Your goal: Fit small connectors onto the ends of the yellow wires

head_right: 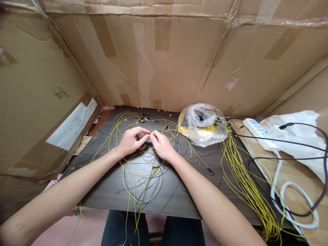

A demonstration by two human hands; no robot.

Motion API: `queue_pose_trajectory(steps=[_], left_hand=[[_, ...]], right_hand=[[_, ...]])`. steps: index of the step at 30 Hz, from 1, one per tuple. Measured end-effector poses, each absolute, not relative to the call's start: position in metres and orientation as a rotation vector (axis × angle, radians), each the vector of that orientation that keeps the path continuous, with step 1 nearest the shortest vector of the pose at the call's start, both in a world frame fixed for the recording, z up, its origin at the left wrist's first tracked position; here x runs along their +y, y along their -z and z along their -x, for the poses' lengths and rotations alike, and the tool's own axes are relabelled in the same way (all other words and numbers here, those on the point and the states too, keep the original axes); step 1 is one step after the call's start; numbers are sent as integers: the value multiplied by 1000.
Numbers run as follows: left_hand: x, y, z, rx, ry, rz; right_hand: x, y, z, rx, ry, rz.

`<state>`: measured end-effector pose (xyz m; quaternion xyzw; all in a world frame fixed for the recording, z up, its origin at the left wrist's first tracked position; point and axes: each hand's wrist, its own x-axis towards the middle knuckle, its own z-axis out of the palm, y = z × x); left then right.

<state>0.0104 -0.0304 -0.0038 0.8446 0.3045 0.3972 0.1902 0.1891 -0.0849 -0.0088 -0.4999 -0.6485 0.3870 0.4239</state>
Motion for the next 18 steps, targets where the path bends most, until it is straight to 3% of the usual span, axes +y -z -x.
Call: queue_pose_trajectory(steps=[18], left_hand=[[-30, 3, -11, 802, -1167, -2364]], right_hand=[[-85, 9, -189, -1620, -967, 1230]])
